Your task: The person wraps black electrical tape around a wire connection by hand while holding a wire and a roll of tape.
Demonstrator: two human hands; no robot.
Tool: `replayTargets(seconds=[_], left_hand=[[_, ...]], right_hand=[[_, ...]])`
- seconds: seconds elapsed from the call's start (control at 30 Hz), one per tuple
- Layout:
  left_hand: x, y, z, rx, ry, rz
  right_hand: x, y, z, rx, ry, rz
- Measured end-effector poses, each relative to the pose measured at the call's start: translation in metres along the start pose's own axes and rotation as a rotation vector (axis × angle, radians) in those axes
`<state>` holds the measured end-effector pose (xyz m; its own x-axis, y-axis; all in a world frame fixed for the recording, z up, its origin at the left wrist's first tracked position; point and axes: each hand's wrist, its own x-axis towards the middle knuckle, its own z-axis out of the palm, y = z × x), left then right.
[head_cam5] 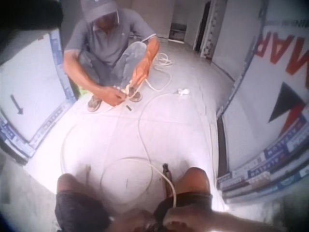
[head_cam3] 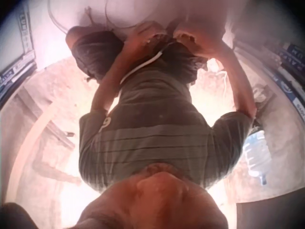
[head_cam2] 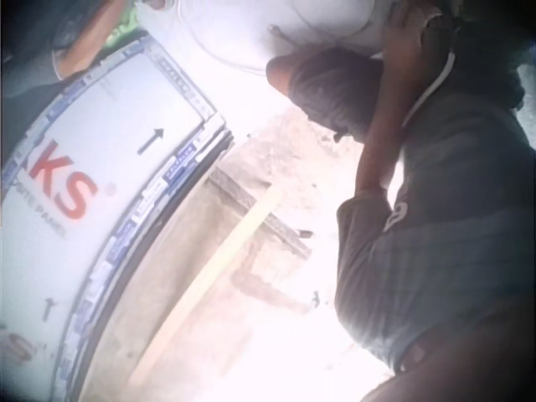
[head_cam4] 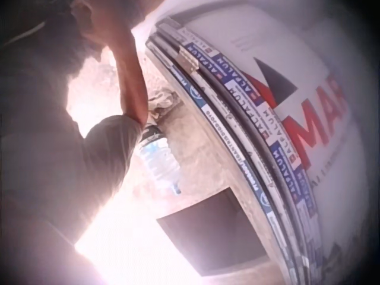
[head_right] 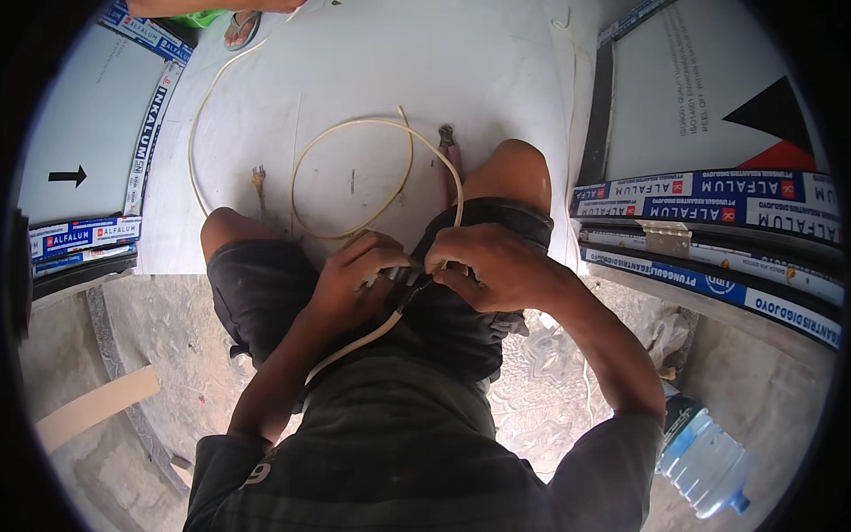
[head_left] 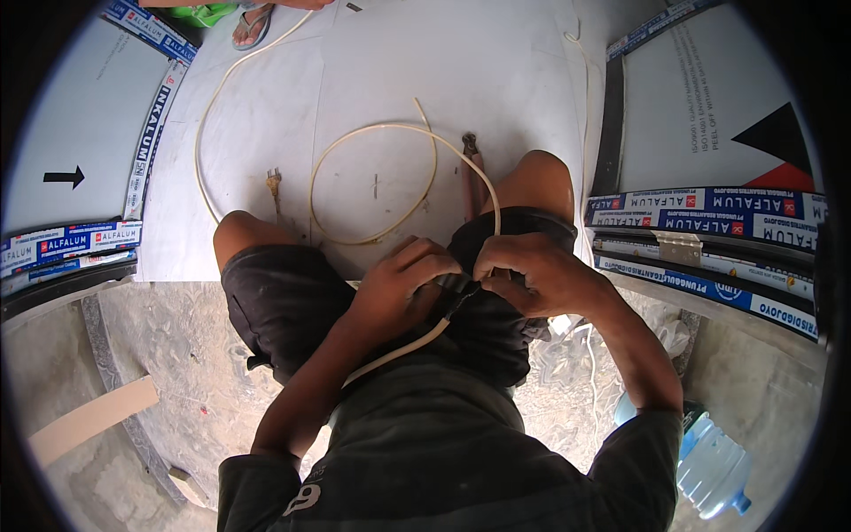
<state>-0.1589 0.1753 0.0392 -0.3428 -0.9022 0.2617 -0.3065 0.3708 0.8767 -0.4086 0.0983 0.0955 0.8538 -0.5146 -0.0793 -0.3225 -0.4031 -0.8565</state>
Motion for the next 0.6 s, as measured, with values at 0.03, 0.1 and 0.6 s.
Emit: replayTargets(seconds=[0.03, 0.1, 0.6], left_hand=[[0.003, 0.004, -0.004, 0.126, 0.009, 0.126], [0.008, 0.01, -0.01, 0.231, 0.029, 0.234], [-0.002, 0.038, 0.003, 0.475, 0.119, 0.82]], right_hand=[[0.001, -0.001, -0.001, -0.003, 0.001, 0.004], [0.003, -0.003, -0.002, 0.012, -0.022, 0.021], [0.012, -0.009, -0.005, -0.216, -0.014, -0.026]])
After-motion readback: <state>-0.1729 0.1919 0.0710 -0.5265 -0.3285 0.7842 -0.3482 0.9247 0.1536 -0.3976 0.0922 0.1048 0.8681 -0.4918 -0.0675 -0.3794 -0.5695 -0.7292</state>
